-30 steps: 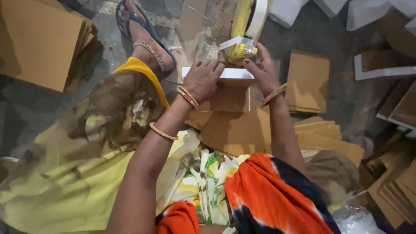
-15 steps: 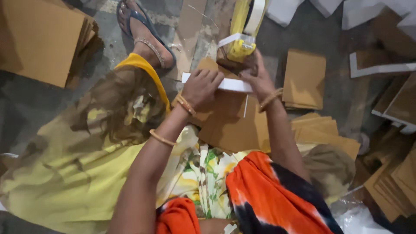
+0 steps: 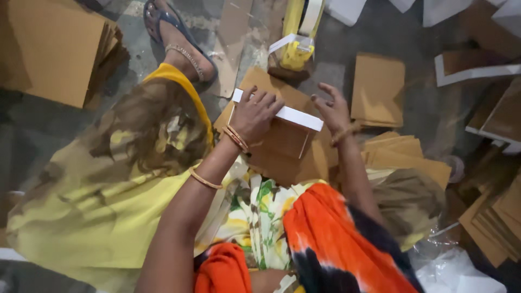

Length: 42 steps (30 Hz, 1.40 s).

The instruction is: The person sits on the floor and assembles small cardboard boxes. They fold the flaps of the brown cardboard and secure them using a yellow tape dispenser. The finished boxes are placed in a pile nearby.

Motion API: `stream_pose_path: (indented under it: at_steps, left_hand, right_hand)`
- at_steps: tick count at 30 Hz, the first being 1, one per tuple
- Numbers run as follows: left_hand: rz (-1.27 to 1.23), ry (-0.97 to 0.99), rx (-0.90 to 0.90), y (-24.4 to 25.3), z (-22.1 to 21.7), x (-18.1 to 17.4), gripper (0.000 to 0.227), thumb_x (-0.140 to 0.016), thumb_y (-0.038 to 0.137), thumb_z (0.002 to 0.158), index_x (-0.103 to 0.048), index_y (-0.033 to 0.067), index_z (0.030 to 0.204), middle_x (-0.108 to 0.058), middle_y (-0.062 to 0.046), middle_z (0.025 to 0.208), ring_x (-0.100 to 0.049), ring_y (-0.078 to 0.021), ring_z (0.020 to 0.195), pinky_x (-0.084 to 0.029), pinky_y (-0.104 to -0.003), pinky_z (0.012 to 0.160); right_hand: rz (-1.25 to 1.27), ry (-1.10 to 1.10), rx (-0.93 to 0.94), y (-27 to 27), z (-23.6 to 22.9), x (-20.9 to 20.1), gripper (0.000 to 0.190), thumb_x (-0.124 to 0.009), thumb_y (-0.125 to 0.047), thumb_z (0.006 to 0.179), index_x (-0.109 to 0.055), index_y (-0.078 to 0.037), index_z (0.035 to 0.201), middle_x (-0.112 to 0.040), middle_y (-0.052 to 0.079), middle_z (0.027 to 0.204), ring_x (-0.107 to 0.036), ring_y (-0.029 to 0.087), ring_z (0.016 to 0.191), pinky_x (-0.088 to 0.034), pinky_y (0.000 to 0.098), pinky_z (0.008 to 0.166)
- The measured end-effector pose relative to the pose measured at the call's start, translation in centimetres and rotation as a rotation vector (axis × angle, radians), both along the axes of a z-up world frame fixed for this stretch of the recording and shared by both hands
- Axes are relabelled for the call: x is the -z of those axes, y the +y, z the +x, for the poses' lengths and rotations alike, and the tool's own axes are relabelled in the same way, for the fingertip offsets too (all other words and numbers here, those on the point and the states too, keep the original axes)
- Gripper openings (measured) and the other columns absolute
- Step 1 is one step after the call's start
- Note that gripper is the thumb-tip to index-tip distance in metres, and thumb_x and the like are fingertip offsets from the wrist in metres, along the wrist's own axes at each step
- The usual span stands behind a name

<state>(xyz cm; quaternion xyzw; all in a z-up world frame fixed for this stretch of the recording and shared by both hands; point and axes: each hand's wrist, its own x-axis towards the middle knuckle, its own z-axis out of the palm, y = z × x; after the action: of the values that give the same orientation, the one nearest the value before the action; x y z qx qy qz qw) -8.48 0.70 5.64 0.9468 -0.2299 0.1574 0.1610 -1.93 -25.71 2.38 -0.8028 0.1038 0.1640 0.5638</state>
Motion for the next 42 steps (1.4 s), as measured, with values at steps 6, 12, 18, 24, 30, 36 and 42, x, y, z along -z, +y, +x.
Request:
stream_pose_path:
  at_steps: [6,12,18,24,30,36,42]
  left_hand:
    - [0.001,0.097,0.046,0.4,1.1,-1.0,0.034,-0.062,0.014,0.087,-0.063,0.0127,0.121,-0.065,-0.008,0.113,-0.06,-0.027,0.113,-0.038,-0.048,0.108]
    - [-0.271,0.41,-0.019,4.5,2.4,-0.6,0.04,-0.071,0.018,0.085,-0.063,0.0152,0.125,-0.068,-0.009,0.114,-0.064,-0.0346,0.11,-0.049,-0.047,0.098]
    - [-0.369,0.341,0.003,5.2,2.4,0.5,0.043,-0.068,0.014,0.083,-0.06,0.0141,0.126,-0.067,-0.012,0.113,-0.064,-0.0366,0.104,-0.052,-0.048,0.088]
    - [-0.319,0.437,-0.019,4.7,3.3,-0.1,0.041,-0.07,0.02,0.084,-0.058,0.0137,0.123,-0.066,-0.011,0.109,-0.065,-0.036,0.104,-0.052,-0.049,0.084]
    - [-0.338,0.379,-0.019,4.1,3.7,-0.1,0.044,-0.066,0.015,0.083,-0.058,0.013,0.127,-0.067,-0.012,0.108,-0.066,-0.0371,0.101,-0.053,-0.049,0.083]
    - [-0.453,0.337,0.078,0.5,6.5,1.7,0.039,-0.07,0.015,0.082,-0.06,0.0146,0.12,-0.071,-0.012,0.108,-0.068,-0.0367,0.1,-0.054,-0.049,0.082]
    - [-0.543,0.413,0.101,-0.8,8.8,3.5,0.036,-0.075,0.011,0.081,-0.066,0.0114,0.115,-0.074,-0.014,0.108,-0.069,-0.0355,0.103,-0.056,-0.043,0.086]
  right_hand:
    - [-0.596,-0.597,-0.584,1.9,-5.1,-7.2,0.058,-0.077,-0.012,0.077,-0.063,-0.011,0.133,-0.07,0.019,0.121,-0.066,0.04,0.105,-0.052,0.0435,0.091]
    - [-0.598,-0.312,-0.44,-0.5,-4.1,-8.4,0.045,-0.078,-0.013,0.085,-0.066,-0.014,0.129,-0.072,0.016,0.118,-0.069,0.036,0.108,-0.053,0.0413,0.091]
    - [-0.128,-0.361,-0.615,-3.5,3.7,-6.1,0.054,-0.061,-0.003,0.085,-0.061,-0.004,0.139,-0.063,0.008,0.134,-0.063,0.024,0.118,-0.052,0.0373,0.099]
    - [0.042,0.071,-0.072,2.8,13.6,-3.2,0.028,-0.066,-0.026,0.101,-0.072,-0.009,0.122,-0.068,-0.004,0.095,-0.057,0.008,0.076,-0.051,0.0245,0.068]
    - [0.163,-0.348,-0.198,5.4,8.9,-6.1,0.015,-0.066,-0.016,0.106,-0.069,-0.002,0.111,-0.069,0.0,0.099,-0.062,0.008,0.089,-0.051,0.0242,0.077]
    - [0.355,-0.125,-0.144,5.5,-3.2,-2.3,0.016,-0.07,-0.011,0.1,-0.067,-0.002,0.114,-0.068,0.0,0.1,-0.064,0.008,0.091,-0.054,0.0248,0.081]
    - [0.376,-0.05,-0.044,5.5,-3.2,2.9,0.016,-0.071,-0.01,0.098,-0.068,-0.002,0.111,-0.071,0.002,0.097,-0.066,0.009,0.086,-0.056,0.0245,0.076]
